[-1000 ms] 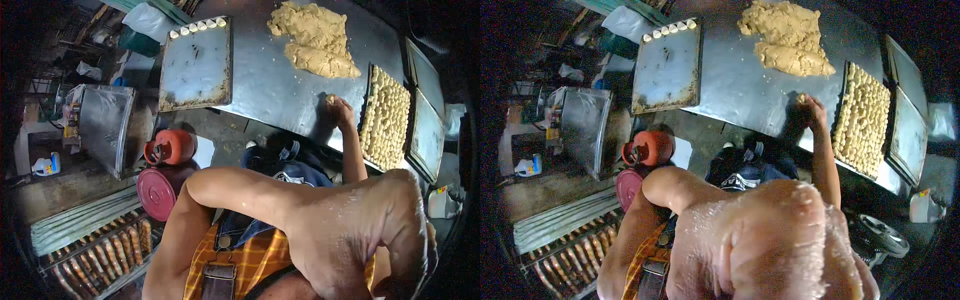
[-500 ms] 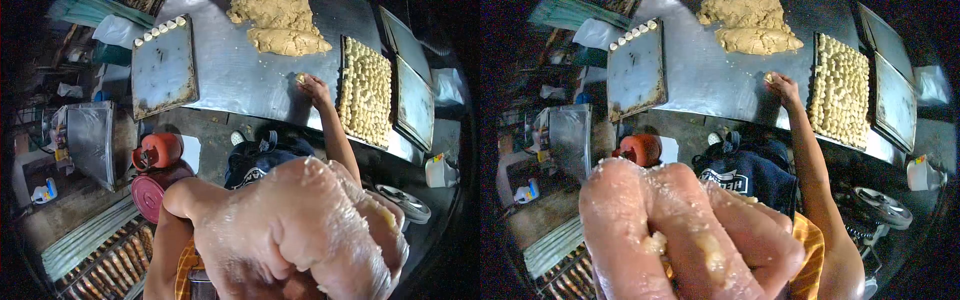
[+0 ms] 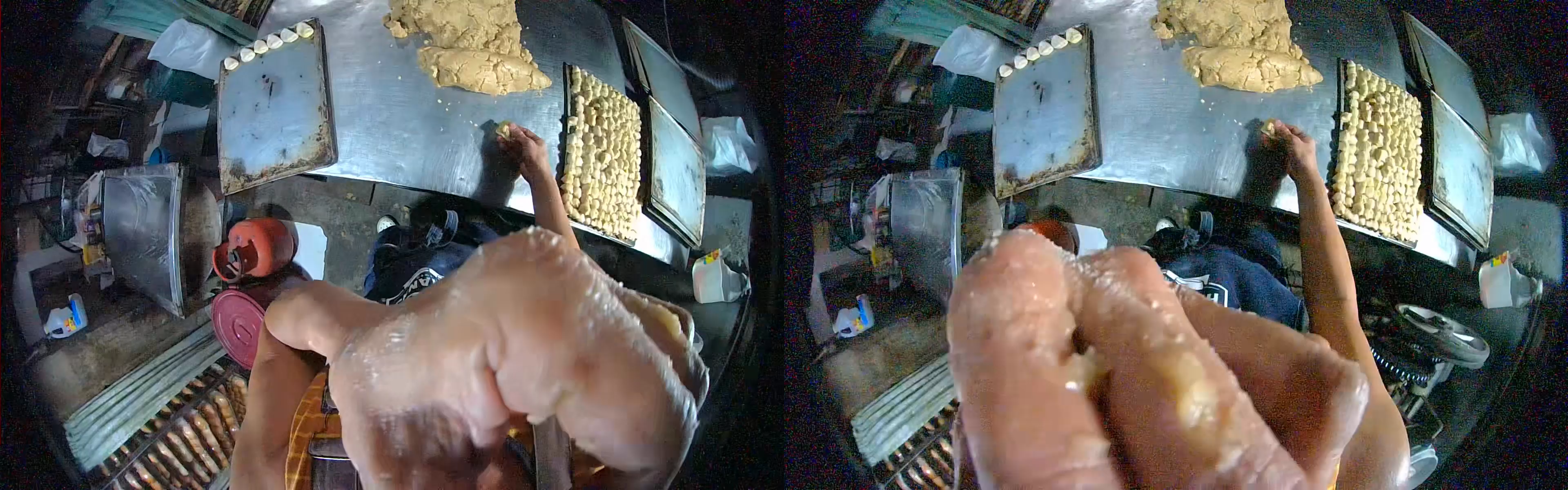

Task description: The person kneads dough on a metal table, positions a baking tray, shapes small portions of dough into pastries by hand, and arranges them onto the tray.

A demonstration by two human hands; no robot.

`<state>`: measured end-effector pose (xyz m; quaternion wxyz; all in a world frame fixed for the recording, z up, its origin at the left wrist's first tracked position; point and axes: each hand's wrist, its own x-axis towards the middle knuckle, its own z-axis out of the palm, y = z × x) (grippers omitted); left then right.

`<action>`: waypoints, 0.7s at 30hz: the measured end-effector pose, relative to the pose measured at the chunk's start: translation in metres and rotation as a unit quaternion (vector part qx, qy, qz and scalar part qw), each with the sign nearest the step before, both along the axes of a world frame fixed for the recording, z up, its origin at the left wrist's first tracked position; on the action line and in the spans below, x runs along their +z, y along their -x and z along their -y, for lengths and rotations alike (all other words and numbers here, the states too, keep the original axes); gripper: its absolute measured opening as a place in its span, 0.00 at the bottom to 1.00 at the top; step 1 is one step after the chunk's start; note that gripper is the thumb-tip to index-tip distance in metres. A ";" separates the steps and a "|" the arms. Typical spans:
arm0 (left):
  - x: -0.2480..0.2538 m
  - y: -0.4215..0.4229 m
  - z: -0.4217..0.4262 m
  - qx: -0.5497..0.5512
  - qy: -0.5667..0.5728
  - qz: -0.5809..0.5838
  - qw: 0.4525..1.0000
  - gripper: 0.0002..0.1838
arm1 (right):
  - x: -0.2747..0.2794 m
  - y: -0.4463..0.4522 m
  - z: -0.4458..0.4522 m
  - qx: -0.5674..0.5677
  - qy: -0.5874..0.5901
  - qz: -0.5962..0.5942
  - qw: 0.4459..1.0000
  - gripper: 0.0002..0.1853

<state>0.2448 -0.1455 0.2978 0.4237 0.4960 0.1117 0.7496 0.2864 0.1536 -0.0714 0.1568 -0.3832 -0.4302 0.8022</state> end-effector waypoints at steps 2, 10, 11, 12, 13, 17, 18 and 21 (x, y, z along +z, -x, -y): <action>-0.002 0.014 0.007 0.008 0.007 -0.021 1.000 0.10 | 0.000 0.002 -0.001 -0.007 0.006 -0.010 1.000 0.17; -0.029 0.054 -0.006 0.106 0.197 -0.127 0.966 0.11 | -0.016 -0.004 -0.002 0.005 -0.002 -0.058 0.998 0.18; -0.052 0.061 0.010 0.182 0.356 -0.163 0.902 0.11 | -0.024 -0.005 -0.006 0.013 -0.027 -0.075 0.997 0.17; -0.093 0.067 0.021 0.289 0.415 -0.246 0.827 0.16 | -0.017 -0.008 -0.004 0.000 -0.035 -0.082 0.996 0.17; -0.139 0.074 0.046 0.320 0.494 -0.438 0.680 0.18 | -0.006 -0.006 0.003 -0.005 -0.011 -0.075 0.997 0.17; -0.257 0.083 0.149 0.145 0.697 -0.555 0.431 0.23 | 0.004 -0.003 -0.004 -0.005 0.017 -0.052 0.998 0.17; -0.278 0.075 0.177 0.239 0.676 -0.495 0.490 0.23 | 0.003 -0.003 -0.003 0.006 0.020 -0.045 0.999 0.16; -0.252 0.079 0.163 0.203 0.713 -0.472 0.477 0.21 | 0.009 -0.009 0.013 0.034 0.023 -0.041 0.998 0.16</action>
